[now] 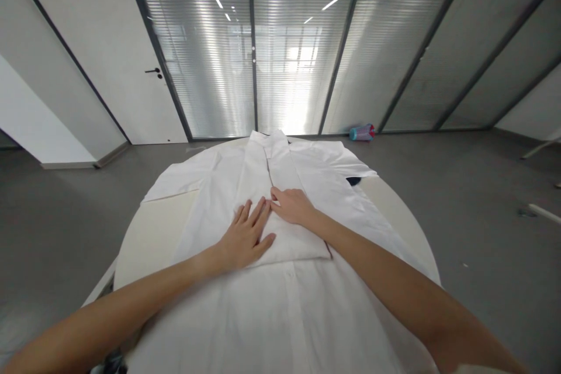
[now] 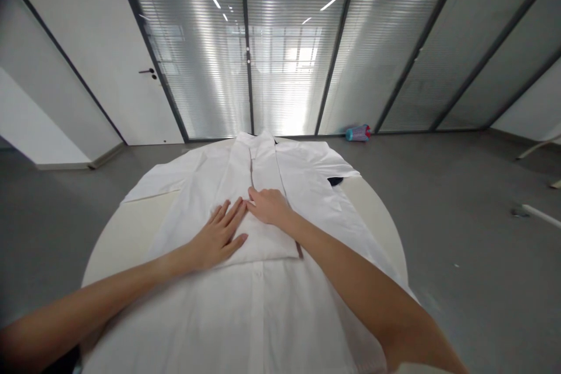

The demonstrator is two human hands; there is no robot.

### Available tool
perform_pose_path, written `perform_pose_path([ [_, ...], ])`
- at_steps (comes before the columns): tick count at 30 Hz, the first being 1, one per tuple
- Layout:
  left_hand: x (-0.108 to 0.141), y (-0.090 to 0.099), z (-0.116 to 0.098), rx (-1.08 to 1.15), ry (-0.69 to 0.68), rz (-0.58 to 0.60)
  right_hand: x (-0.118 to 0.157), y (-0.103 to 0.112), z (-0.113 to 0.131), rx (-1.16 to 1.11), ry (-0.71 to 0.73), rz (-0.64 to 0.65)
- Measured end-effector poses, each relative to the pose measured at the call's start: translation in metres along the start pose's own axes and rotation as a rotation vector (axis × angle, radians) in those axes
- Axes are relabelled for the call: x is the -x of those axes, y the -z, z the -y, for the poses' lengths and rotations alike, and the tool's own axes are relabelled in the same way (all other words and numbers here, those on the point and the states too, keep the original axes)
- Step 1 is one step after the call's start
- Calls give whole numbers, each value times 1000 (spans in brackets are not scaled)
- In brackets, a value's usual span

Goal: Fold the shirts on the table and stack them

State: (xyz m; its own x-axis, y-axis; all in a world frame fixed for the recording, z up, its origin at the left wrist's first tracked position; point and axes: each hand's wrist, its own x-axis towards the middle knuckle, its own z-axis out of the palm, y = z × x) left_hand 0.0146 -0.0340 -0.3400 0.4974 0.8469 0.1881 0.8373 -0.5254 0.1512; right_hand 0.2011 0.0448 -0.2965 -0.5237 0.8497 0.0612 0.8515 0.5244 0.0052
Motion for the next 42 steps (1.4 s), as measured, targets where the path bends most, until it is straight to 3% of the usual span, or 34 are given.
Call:
perform_pose_path([
  [4,3,-2,0,-28,30,-4,2,14,-8,-25,-42,-2],
  [6,2,0,-1,-31,35,-8,11,21,-9,-53,-48,-69],
  [10,-1,0,2,-2,1,-17,50,19,4,-161,115,-207],
  [13,-1,0,7,23,-24,-30,78,2,12,-226,210,-105],
  [18,-2,5,19,48,5,60,100,-14,3,-292,163,79],
  [28,-4,9,24,79,35,93,110,-9,-6,-333,139,91],
  [35,-3,10,26,91,19,69,102,-5,-8,-320,112,-78],
  [42,-3,5,36,107,-7,57,96,-14,-11,-273,64,34],
])
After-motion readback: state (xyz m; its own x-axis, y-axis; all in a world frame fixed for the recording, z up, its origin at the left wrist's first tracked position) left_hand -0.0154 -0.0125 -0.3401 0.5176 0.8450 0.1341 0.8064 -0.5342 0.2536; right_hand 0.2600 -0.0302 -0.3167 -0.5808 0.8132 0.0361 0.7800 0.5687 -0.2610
